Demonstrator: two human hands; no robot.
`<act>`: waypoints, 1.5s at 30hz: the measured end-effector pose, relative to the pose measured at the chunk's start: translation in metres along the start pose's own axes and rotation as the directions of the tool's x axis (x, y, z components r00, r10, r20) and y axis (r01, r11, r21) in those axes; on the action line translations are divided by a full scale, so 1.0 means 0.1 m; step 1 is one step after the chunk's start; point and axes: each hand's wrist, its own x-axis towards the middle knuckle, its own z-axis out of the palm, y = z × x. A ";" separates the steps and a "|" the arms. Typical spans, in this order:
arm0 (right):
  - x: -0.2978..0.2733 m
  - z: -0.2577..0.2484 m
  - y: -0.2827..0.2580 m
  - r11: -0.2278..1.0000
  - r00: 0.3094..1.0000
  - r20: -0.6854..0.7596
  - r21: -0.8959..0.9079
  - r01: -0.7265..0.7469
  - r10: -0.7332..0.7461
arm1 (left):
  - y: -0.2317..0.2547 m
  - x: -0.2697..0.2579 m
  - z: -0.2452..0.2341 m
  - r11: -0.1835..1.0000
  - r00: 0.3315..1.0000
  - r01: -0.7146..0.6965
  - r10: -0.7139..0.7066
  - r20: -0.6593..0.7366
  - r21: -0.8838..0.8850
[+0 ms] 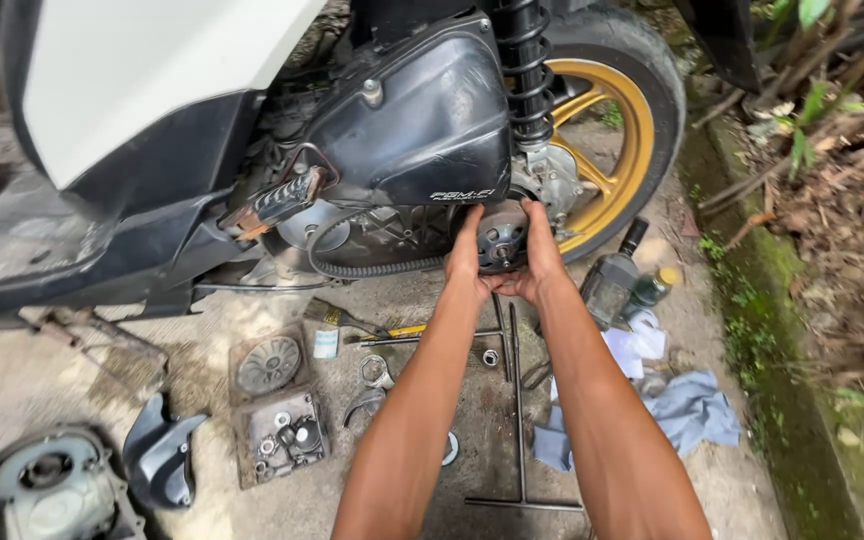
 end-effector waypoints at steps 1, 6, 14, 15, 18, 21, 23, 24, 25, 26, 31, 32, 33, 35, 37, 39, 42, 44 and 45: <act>0.11 -0.03 0.02 1.000 1.000 -0.001 0.027 -0.009 0.009 | 0.00 -0.09 0.04 0.999 0.998 -0.025 0.026 -0.052 0.025; 0.25 -0.15 0.06 0.997 1.000 0.018 0.079 0.006 -0.007 | -0.04 -0.07 0.11 0.992 0.978 -0.098 0.109 -0.178 0.074; 0.24 -0.20 -0.03 0.988 0.985 0.083 -0.020 0.152 -0.149 | 0.02 -0.02 0.11 0.990 0.978 -0.123 0.133 -0.163 0.066; 0.32 -0.25 0.04 0.990 0.987 0.082 -0.012 0.143 -0.141 | -0.09 0.06 0.04 0.990 0.977 -0.120 0.132 -0.169 0.076; 0.44 -0.19 0.04 0.977 0.977 0.064 -0.051 0.208 -0.205 | -0.10 0.15 0.01 0.990 0.985 -0.121 0.129 -0.118 0.074; 0.25 -0.19 0.07 0.977 0.978 0.018 -0.049 0.208 -0.208 | -0.14 0.00 -0.02 0.989 0.984 -0.114 0.125 -0.124 0.094; 0.10 -0.12 -0.04 0.975 0.976 0.011 -0.054 0.216 -0.216 | -0.06 0.08 0.03 0.986 0.978 -0.143 0.154 -0.140 0.085; 0.30 -0.18 0.07 0.978 0.979 0.009 -0.051 0.203 -0.203 | -0.11 0.01 -0.01 0.986 0.977 -0.137 0.149 -0.151 0.091; 0.48 -0.23 0.18 0.975 0.978 -0.019 -0.087 0.204 -0.206 | -0.14 -0.08 -0.05 0.985 0.978 -0.136 0.151 -0.141 0.109; 0.69 -0.27 0.09 0.962 0.968 -0.041 -0.124 0.242 -0.248 | -0.11 -0.13 0.09 0.981 0.981 -0.156 0.168 -0.098 0.115; 0.07 -0.12 0.05 0.969 0.970 -0.062 -0.079 0.232 -0.237 | -0.10 -0.35 0.10 0.975 0.973 -0.135 0.163 -0.162 0.174; 0.01 -0.04 0.02 0.970 0.971 -0.037 -0.065 0.233 -0.236 | 0.05 -0.49 0.15 0.970 0.971 -0.149 0.180 -0.157 0.192; 0.23 -0.06 -0.04 0.969 0.970 -0.026 -0.058 0.241 -0.243 | 0.04 -0.28 0.17 0.967 0.969 -0.164 0.195 -0.153 0.194; 0.60 -0.19 0.15 0.961 0.961 -0.044 -0.062 0.269 -0.271 | -0.18 0.05 -0.07 0.971 0.975 -0.160 0.184 -0.126 0.180; 0.29 0.02 -0.06 0.954 0.954 -0.030 -0.047 0.296 -0.298 | 0.02 0.05 0.07 0.964 0.970 -0.182 0.208 -0.123 0.193; 0.17 -0.19 0.18 0.962 0.961 -0.057 -0.048 0.269 -0.271 | -0.26 -0.02 -0.07 0.966 0.972 -0.139 0.175 -0.155 0.217; 0.40 -0.17 0.20 0.964 0.964 -0.032 -0.055 0.260 -0.262 | -0.12 -0.13 -0.03 0.966 0.965 -0.162 0.198 -0.172 0.201; 0.42 -0.20 0.14 0.964 0.965 -0.043 -0.076 0.254 -0.258 | -0.16 -0.39 0.06 0.962 0.971 -0.180 0.207 -0.117 0.204; 0.37 -0.08 0.06 0.962 0.964 -0.030 -0.084 0.262 -0.265 | -0.03 -0.30 0.09 0.963 0.969 -0.191 0.216 -0.118 0.191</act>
